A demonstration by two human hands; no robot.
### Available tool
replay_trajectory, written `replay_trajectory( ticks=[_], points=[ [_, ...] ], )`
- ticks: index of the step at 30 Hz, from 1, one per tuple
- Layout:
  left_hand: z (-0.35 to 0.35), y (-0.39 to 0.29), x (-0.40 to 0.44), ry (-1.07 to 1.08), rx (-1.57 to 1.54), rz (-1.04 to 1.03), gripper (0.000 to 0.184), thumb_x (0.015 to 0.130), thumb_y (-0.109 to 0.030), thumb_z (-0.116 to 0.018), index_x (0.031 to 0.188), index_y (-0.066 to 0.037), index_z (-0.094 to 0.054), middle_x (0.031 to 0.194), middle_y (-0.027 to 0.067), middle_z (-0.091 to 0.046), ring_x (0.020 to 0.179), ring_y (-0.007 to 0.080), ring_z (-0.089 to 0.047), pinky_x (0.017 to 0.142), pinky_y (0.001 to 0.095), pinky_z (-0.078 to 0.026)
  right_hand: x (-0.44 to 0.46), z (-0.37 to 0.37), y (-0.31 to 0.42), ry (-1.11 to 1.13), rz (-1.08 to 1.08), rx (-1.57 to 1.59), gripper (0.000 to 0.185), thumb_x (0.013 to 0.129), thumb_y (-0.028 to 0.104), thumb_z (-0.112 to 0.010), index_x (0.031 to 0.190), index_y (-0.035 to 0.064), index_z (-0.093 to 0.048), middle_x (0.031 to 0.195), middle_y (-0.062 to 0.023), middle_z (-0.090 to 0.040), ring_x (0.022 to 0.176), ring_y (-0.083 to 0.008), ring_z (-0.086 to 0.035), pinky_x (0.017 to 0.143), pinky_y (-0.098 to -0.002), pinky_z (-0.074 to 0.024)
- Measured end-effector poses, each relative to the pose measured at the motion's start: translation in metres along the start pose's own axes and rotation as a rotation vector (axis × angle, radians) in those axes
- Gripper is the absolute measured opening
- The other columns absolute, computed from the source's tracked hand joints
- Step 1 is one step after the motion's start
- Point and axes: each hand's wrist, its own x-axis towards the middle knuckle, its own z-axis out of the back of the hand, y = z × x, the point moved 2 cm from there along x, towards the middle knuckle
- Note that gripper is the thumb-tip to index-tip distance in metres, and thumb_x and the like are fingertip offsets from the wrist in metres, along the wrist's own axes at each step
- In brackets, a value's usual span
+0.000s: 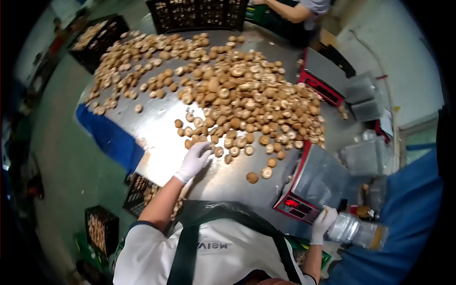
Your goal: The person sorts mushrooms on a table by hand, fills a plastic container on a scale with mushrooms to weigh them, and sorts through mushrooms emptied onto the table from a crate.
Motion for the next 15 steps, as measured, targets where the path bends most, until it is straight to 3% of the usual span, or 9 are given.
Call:
replay_trajectory(
  ticks=[3, 7, 10, 12, 14, 15],
  points=[
    [0.002, 0.029, 0.020, -0.055, -0.178, -0.040, 0.034, 0.092, -0.014, -0.063, 0.123, 0.000, -0.060, 0.117, 0.0154, -0.063, 0.108, 0.0268, -0.062, 0.095, 0.0342, -0.049, -0.001, 0.022, 0.033, 0.088, -0.035, 0.015, 0.018, 0.086, 0.004, -0.058, 0.103, 0.0015, -0.062, 0.101, -0.0164, -0.063, 0.106, -0.0351, -0.056, 0.109, -0.0506, -0.0345],
    [0.047, 0.039, 0.032, -0.229, -0.024, -0.088, 0.033, 0.092, -0.012, -0.063, 0.124, -0.002, -0.060, 0.120, 0.0171, -0.062, 0.111, 0.0298, -0.060, 0.097, 0.0354, -0.047, 0.030, 0.017, 0.057, -0.016, -0.150, 0.154, 0.032, 0.087, -0.002, -0.053, 0.117, -0.0031, -0.060, 0.119, -0.0180, -0.059, 0.111, -0.0318, -0.056, 0.103, -0.0381, -0.0411],
    [0.086, 0.059, 0.051, -0.430, 0.097, -0.134, 0.037, 0.092, -0.013, -0.063, 0.127, -0.004, -0.058, 0.125, 0.0174, -0.059, 0.118, 0.0327, -0.056, 0.102, 0.0385, -0.044, 0.075, -0.016, 0.108, -0.057, -0.153, 0.287, 0.036, 0.085, -0.002, -0.054, 0.121, -0.0029, -0.059, 0.118, -0.0189, -0.060, 0.112, -0.0345, -0.056, 0.103, -0.0415, -0.0404],
    [0.116, 0.077, 0.064, -0.560, 0.109, -0.058, 0.039, 0.091, -0.010, -0.062, 0.128, -0.004, -0.057, 0.129, 0.0185, -0.056, 0.125, 0.0328, -0.051, 0.105, 0.0385, -0.042, 0.102, -0.053, 0.136, 0.035, -0.135, 0.409, 0.040, 0.087, -0.003, -0.053, 0.127, -0.0019, -0.058, 0.125, -0.0178, -0.058, 0.118, -0.0324, -0.055, 0.106, -0.0400, -0.0393],
    [0.147, 0.090, 0.080, -0.696, -0.085, 0.011, 0.041, 0.090, -0.011, -0.062, 0.130, -0.002, -0.055, 0.130, 0.0185, -0.054, 0.123, 0.0324, -0.051, 0.103, 0.0380, -0.043, 0.144, -0.083, 0.175, 0.161, -0.086, 0.474, 0.041, 0.088, -0.002, -0.054, 0.129, -0.0004, -0.057, 0.127, -0.0162, -0.057, 0.121, -0.0308, -0.054, 0.107, -0.0393, -0.0392],
    [0.167, 0.109, 0.093, -0.737, 0.047, -0.022, 0.042, 0.090, -0.012, -0.062, 0.131, -0.002, -0.054, 0.132, 0.0184, -0.053, 0.122, 0.0319, -0.051, 0.102, 0.0373, -0.044, 0.165, -0.102, 0.182, 0.175, -0.050, 0.488, 0.042, 0.088, -0.002, -0.054, 0.131, 0.0007, -0.057, 0.127, -0.0157, -0.057, 0.121, -0.0302, -0.053, 0.107, -0.0387, -0.0387]
  ],
)
